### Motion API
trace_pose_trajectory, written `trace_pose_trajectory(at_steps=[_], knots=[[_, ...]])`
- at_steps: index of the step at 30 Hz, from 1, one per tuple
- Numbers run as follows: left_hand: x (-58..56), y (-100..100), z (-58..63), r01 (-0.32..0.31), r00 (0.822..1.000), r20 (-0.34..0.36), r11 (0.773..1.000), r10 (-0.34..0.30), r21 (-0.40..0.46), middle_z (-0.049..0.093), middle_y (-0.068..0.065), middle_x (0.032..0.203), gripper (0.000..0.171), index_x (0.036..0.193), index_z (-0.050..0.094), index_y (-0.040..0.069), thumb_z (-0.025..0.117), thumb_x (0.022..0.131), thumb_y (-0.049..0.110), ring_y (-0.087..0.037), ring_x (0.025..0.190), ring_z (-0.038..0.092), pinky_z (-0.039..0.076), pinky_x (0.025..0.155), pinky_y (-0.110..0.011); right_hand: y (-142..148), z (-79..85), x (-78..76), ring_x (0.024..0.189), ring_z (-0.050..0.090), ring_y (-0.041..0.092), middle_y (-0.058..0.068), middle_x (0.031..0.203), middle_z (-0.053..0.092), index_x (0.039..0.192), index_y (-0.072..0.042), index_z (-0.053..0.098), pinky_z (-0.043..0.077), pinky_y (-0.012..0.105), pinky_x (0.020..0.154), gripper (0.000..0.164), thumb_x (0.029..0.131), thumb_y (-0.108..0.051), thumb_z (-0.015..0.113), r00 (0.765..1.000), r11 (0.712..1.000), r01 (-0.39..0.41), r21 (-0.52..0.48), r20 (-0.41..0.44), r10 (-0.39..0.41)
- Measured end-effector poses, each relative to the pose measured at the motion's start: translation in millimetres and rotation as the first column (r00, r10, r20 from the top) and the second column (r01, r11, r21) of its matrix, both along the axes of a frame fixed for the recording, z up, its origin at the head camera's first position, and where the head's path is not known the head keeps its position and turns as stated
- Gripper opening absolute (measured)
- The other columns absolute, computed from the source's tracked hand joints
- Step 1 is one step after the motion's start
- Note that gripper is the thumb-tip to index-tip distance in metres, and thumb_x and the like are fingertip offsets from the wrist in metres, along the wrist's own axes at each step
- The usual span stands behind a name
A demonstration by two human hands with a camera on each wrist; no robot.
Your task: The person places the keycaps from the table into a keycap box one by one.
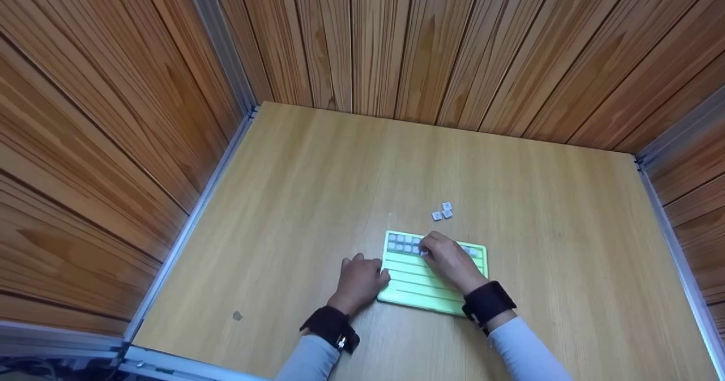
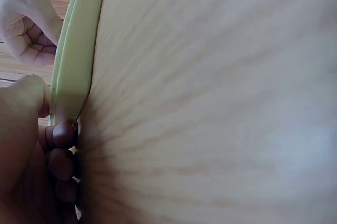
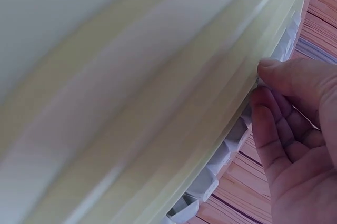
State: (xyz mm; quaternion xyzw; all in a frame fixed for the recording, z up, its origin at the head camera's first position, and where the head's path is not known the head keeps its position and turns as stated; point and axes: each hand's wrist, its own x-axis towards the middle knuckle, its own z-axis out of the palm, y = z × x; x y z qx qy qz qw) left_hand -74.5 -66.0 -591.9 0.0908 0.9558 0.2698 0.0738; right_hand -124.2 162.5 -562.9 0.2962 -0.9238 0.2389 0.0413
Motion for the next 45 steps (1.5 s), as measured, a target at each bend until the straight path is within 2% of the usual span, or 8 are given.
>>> trace_pose_trajectory(at_steps=[8, 17, 24, 31, 40, 45], knots=[[0.8, -2.0, -0.8, -0.006, 1.000, -0.018, 1.000, 0.006, -0.012, 0.054, 0.006, 0.064, 0.024, 0.082, 0.067, 0.015, 0.058, 0.094, 0.034, -0.017, 0.070, 0.040, 0.029, 0.071, -0.036, -2.8, 4.3, -0.4, 0.081, 0.064, 0.014, 0.004, 0.091, 0.066, 0.098, -0.004, 0.072, 0.055, 0.030, 0.070, 0.022, 0.080, 0.009, 0.076, 0.999, 1.000, -0.004, -0.006, 0.038, 0.004], [0.9, -0.3, -1.4, -0.002, 1.000, -0.004, 1.000, 0.002, -0.010, 0.055, 0.006, 0.066, 0.024, 0.084, 0.067, 0.014, 0.058, 0.093, 0.034, -0.017, 0.071, 0.040, 0.029, 0.072, -0.036, 0.0, 10.5, -2.5, 0.078, 0.063, 0.015, 0.004, 0.089, 0.066, 0.097, -0.006, 0.073, 0.054, 0.031, 0.066, 0.021, 0.079, 0.002, 0.080, 1.000, 1.000, 0.022, 0.016, -0.017, -0.021], [0.9, -0.5, -2.1, -0.007, 0.999, -0.041, 1.000, 0.006, -0.010, 0.053, 0.006, 0.062, 0.025, 0.076, 0.064, 0.015, 0.059, 0.093, 0.033, -0.017, 0.069, 0.038, 0.027, 0.069, -0.035, 6.4, 17.0, -9.4, 0.084, 0.062, 0.021, 0.008, 0.099, 0.066, 0.106, -0.005, 0.071, 0.053, 0.038, 0.069, 0.029, 0.079, -0.003, 0.082, 0.998, 0.997, 0.059, 0.048, -0.022, -0.058], [0.6, -0.5, -3.2, -0.003, 0.997, -0.082, 1.000, 0.001, -0.020, 0.058, 0.002, 0.064, 0.024, 0.074, 0.062, 0.014, 0.060, 0.091, 0.032, -0.018, 0.069, 0.041, 0.029, 0.069, -0.036, 12.6, 23.8, -16.8, 0.097, 0.066, 0.029, 0.013, 0.110, 0.067, 0.112, -0.004, 0.069, 0.056, 0.043, 0.076, 0.036, 0.079, -0.005, 0.084, 0.997, 0.994, 0.082, 0.074, 0.006, -0.083], [-0.5, 0.6, -3.1, -0.012, 1.000, -0.017, 1.000, 0.012, -0.007, 0.058, 0.005, 0.067, 0.024, 0.085, 0.069, 0.014, 0.059, 0.093, 0.034, -0.017, 0.072, 0.041, 0.029, 0.073, -0.037, 16.1, 28.6, -32.9, 0.109, 0.064, 0.033, 0.014, 0.116, 0.066, 0.117, -0.004, 0.068, 0.055, 0.044, 0.083, 0.038, 0.082, -0.006, 0.081, 0.994, 0.987, 0.095, 0.129, 0.040, -0.101], [-0.4, 1.6, -3.0, -0.006, 1.000, -0.010, 1.000, 0.006, -0.005, 0.057, 0.006, 0.066, 0.024, 0.083, 0.068, 0.015, 0.058, 0.093, 0.034, -0.017, 0.072, 0.041, 0.030, 0.073, -0.037, 14.7, 29.6, -44.6, 0.099, 0.065, 0.031, 0.013, 0.109, 0.065, 0.117, -0.002, 0.069, 0.054, 0.044, 0.082, 0.030, 0.089, -0.012, 0.075, 0.991, 0.983, 0.115, 0.142, 0.052, -0.123]])
